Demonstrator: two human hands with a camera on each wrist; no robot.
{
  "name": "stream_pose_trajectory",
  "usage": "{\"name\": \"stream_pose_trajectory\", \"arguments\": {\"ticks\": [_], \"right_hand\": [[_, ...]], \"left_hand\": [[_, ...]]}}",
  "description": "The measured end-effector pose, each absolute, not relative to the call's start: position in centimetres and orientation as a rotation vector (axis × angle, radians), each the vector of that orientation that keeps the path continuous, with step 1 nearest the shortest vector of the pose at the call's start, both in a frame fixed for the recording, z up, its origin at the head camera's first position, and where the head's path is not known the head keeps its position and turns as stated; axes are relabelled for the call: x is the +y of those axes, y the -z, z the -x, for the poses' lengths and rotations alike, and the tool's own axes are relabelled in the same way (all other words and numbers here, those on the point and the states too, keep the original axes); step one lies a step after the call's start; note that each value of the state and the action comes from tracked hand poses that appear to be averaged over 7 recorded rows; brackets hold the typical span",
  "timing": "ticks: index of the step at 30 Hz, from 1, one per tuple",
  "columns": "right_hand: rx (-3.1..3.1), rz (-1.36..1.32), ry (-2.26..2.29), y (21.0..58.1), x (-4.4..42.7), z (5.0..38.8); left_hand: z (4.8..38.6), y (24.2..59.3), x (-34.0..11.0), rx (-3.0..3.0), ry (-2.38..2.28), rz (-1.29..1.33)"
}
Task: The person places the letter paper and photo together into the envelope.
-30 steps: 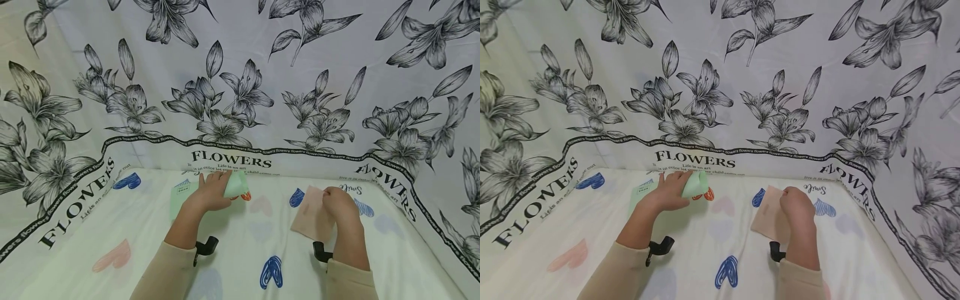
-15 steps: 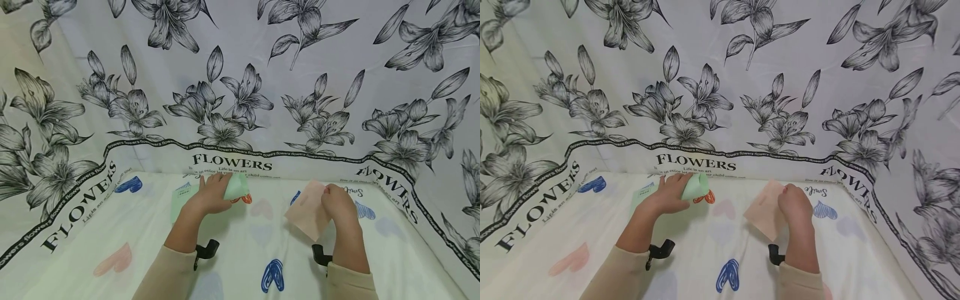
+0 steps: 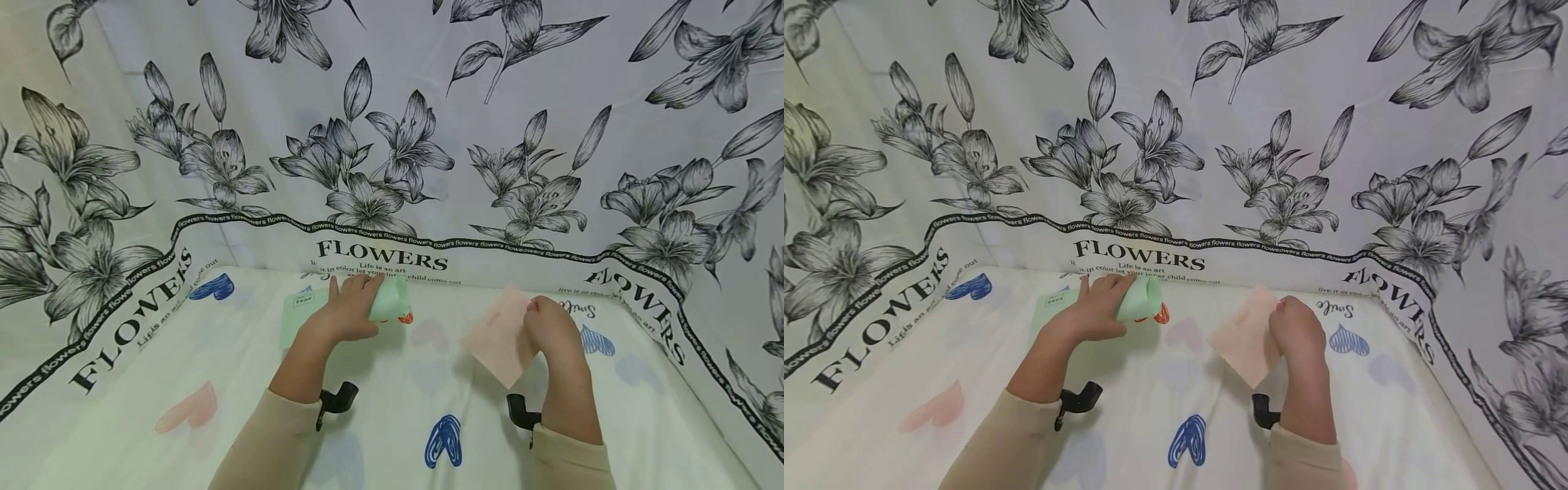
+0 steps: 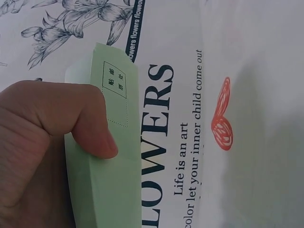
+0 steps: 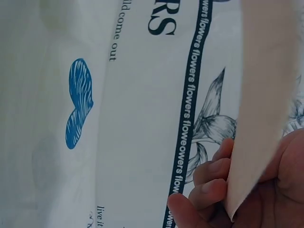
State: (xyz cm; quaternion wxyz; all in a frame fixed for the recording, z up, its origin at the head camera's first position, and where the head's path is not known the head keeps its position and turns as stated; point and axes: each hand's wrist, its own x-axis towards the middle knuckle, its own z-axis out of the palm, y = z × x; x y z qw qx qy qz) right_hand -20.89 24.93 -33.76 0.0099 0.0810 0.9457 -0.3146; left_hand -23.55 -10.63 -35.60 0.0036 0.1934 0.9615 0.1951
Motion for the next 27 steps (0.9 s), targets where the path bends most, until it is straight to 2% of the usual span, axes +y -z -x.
{"name": "stream_pose_trajectory", "arguments": {"ticks": [27], "right_hand": [[2.966, -0.225, 1.154, 33.6, 21.9, 20.9]], "left_hand": [[23.3, 35.4, -9.2, 3.020, -0.520, -0.671]]}}
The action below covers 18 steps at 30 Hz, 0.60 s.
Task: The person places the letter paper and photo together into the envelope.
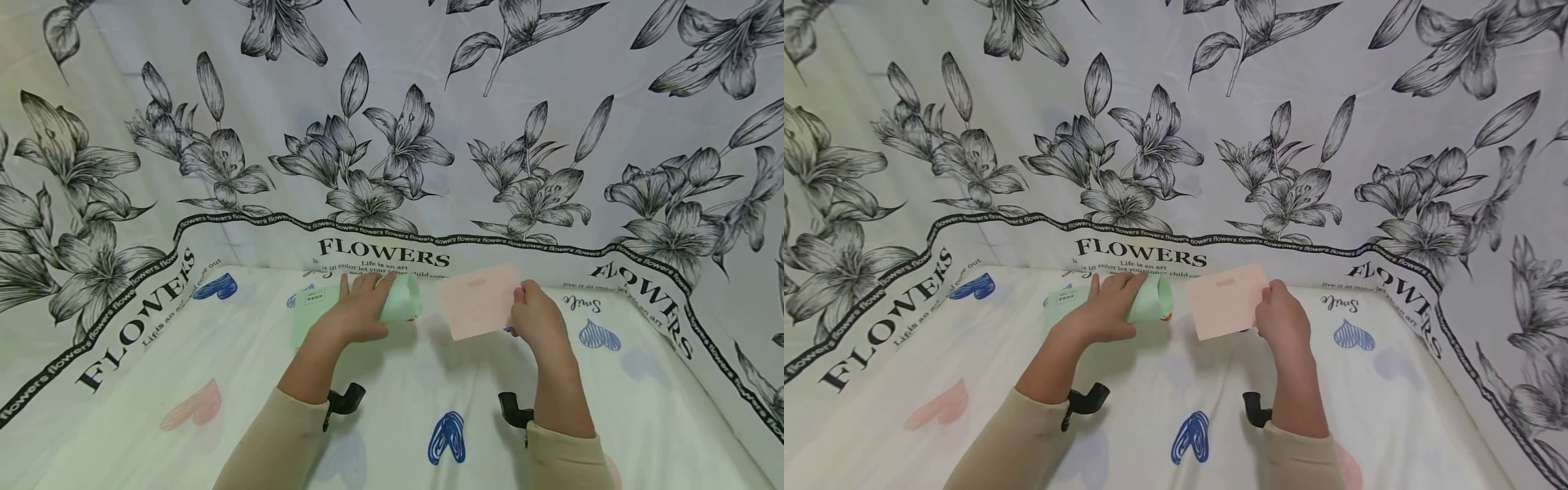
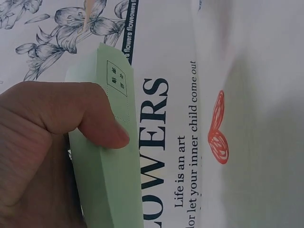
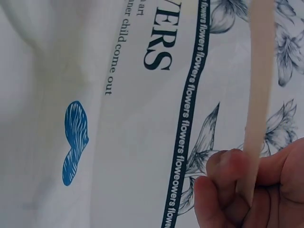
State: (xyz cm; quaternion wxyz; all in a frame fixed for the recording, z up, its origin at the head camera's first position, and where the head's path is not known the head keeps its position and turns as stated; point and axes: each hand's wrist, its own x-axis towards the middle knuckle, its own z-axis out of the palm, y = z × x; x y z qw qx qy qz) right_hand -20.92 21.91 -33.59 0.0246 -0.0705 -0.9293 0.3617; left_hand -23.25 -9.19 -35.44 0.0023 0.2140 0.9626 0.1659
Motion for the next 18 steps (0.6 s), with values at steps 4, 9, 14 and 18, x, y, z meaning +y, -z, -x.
{"name": "stream_pose_trajectory", "arguments": {"ticks": [4, 9, 14, 18], "right_hand": [[-2.841, 0.236, -1.140, 33.5, 21.5, 21.2], [-2.805, 0.218, -1.151, 33.4, 20.9, 21.4], [-2.803, 0.206, -1.153, 33.4, 20.6, 21.3], [-2.788, 0.203, -1.175, 33.4, 20.2, 21.2]], "left_hand": [[23.1, 35.1, -9.0, 3.025, -0.531, -0.684], [23.1, 35.1, -8.9, 3.035, -0.541, -0.685], [23.1, 35.2, -8.7, 3.024, -0.541, -0.681], [23.0, 35.3, -8.4, 3.022, -0.517, -0.679]]}}
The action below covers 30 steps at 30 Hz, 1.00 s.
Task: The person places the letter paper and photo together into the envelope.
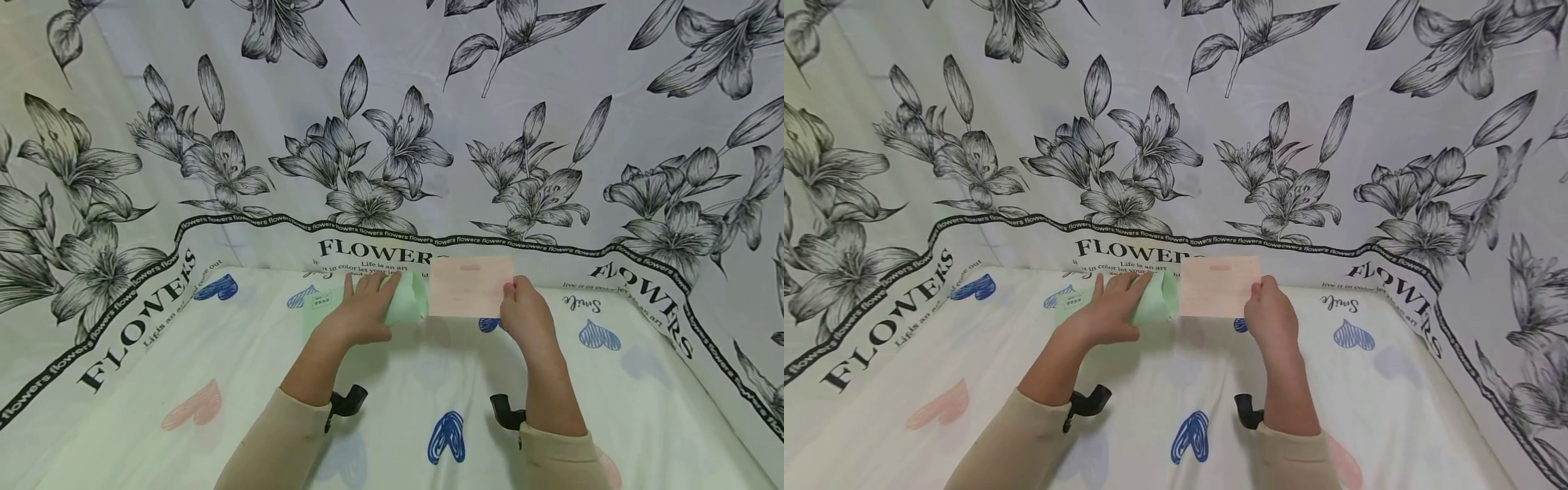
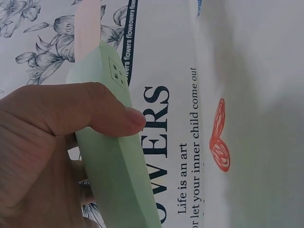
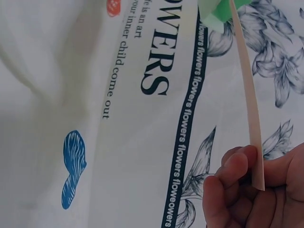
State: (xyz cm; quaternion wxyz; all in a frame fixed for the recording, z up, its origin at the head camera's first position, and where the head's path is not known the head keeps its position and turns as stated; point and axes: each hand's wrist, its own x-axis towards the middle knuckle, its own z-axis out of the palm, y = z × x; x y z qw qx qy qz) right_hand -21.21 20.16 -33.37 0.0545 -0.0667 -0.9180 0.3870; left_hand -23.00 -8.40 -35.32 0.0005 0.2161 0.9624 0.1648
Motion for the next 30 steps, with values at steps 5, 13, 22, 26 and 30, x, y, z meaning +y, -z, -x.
{"name": "stream_pose_trajectory", "arguments": {"ticks": [5, 13, 22, 26, 30], "right_hand": [[-2.785, 0.195, -1.187, 33.2, 19.4, 21.2], [-2.806, 0.139, -1.132, 33.2, 18.8, 21.0], [-2.835, 0.076, -1.092, 33.2, 18.7, 20.7], [-2.840, 0.048, -1.101, 33.2, 18.7, 20.6], [-2.840, 0.017, -1.079, 33.3, 18.8, 20.6]], "left_hand": [[23.0, 35.4, -8.3, 3.032, -0.512, -0.680], [23.0, 35.6, -8.2, 3.043, -0.474, -0.677], [23.0, 35.5, -8.2, 3.067, -0.463, -0.691], [23.0, 35.5, -8.2, 3.085, -0.442, -0.673], [23.0, 35.6, -8.1, 3.095, -0.440, -0.670]]}}
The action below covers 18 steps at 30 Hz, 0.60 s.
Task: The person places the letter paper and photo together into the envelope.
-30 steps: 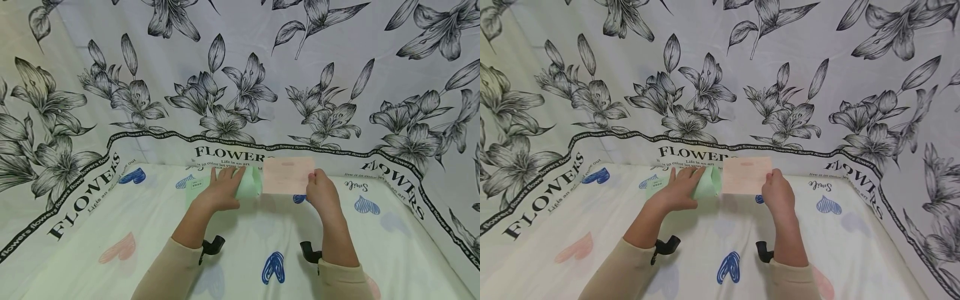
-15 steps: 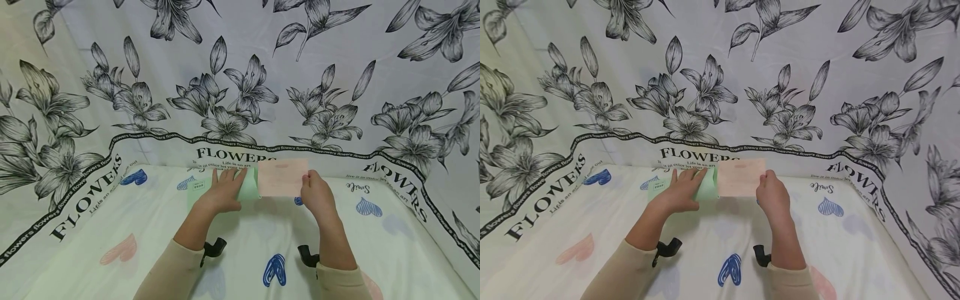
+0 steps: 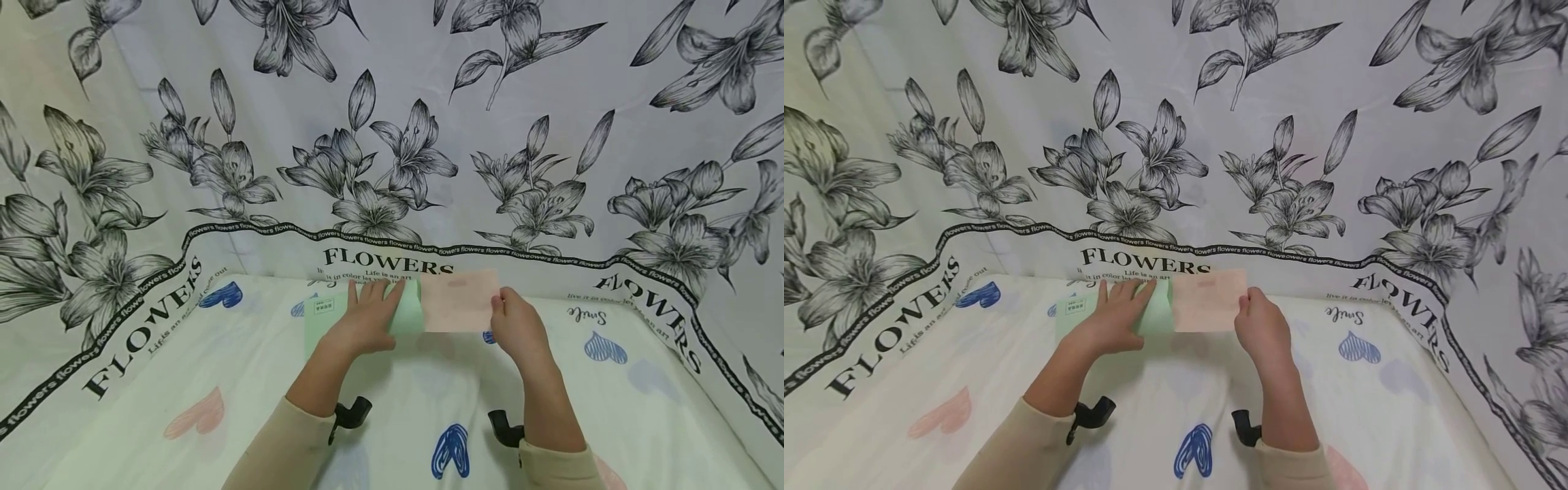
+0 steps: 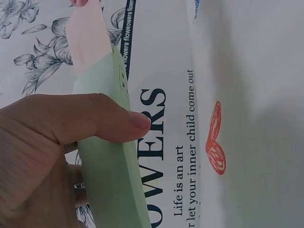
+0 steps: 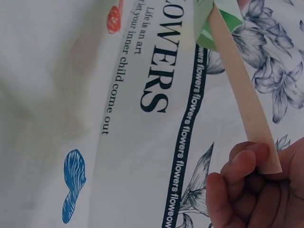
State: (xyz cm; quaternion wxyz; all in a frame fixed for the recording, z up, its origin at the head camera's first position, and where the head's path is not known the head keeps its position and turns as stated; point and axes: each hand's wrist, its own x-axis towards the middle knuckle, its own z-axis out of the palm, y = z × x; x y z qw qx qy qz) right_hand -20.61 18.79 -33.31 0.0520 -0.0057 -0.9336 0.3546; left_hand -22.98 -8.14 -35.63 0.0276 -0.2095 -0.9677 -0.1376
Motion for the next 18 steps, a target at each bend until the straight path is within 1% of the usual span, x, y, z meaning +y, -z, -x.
{"name": "stream_pose_trajectory", "arguments": {"ticks": [8, 18], "right_hand": [[-2.848, -0.028, -1.055, 33.70, 19.09, 20.75], [-2.838, -0.018, -1.102, 33.90, 19.31, 21.09]], "left_hand": [[22.99, 35.85, -8.03, -2.972, 0.384, 0.662], [23.05, 35.70, -8.03, -2.902, 0.393, 0.675]]}}
